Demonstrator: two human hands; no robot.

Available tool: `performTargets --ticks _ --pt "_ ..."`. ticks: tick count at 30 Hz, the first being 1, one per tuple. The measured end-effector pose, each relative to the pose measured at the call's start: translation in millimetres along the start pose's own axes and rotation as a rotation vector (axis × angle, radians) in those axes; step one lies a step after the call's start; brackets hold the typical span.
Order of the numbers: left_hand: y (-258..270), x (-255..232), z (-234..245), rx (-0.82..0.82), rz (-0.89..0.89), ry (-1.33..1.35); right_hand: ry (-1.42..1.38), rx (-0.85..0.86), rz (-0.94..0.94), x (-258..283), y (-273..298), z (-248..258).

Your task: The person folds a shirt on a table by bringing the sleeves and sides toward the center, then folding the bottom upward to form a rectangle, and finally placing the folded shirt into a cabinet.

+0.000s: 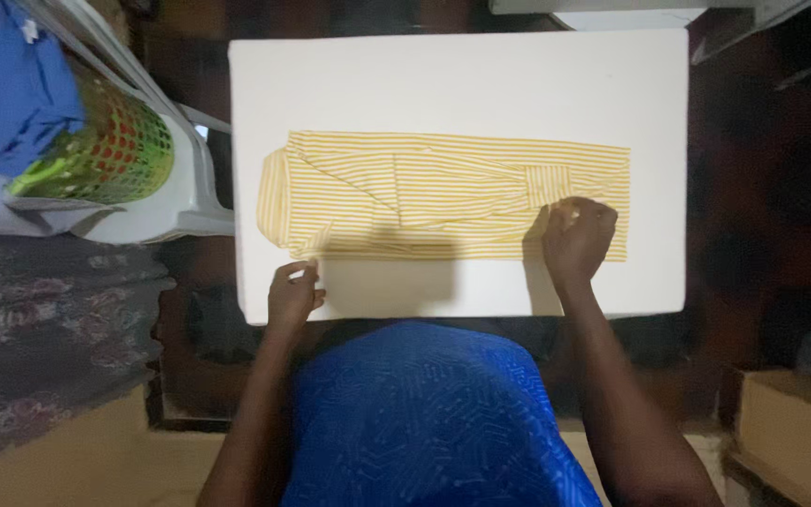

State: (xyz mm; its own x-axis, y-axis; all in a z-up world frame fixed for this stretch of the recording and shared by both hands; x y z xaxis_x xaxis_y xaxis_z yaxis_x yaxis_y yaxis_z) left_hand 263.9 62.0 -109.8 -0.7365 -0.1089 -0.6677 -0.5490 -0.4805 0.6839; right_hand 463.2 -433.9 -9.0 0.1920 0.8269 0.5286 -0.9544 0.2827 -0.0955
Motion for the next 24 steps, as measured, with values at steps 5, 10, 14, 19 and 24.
performTargets --ticks 5,10,14,19,24 --pt "-4 -20 26 -0.1 -0.004 0.266 -0.081 0.091 -0.058 20 7 -19" --pt "14 -51 42 -0.312 -0.067 -0.048 0.13 0.073 -0.162 4 -26 -26" --pt "47 -117 21 -0.406 -0.601 -0.635 0.247 0.156 -0.174 -4 -40 -39" --pt "71 -155 -50 -0.106 -0.935 -0.573 0.068 0.116 -0.194 -17 -44 -45" --pt "75 -163 -99 0.047 -0.984 -0.703 -0.489 0.118 -0.472 -69 -59 -40"
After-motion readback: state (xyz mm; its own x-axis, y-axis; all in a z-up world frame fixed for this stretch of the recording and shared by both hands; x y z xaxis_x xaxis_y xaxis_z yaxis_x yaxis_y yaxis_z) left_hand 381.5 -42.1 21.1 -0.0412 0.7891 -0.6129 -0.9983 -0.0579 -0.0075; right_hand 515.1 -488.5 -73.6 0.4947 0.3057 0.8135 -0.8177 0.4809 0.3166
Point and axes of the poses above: each hand's wrist, its own y-axis away from the middle knuckle, its own z-axis out of the back of the hand, x = y × z, the point moved 10 cm from there along -y, towards the middle knuckle, and after that the axes turned 3 degrees about -z, right-handed, at the moved point
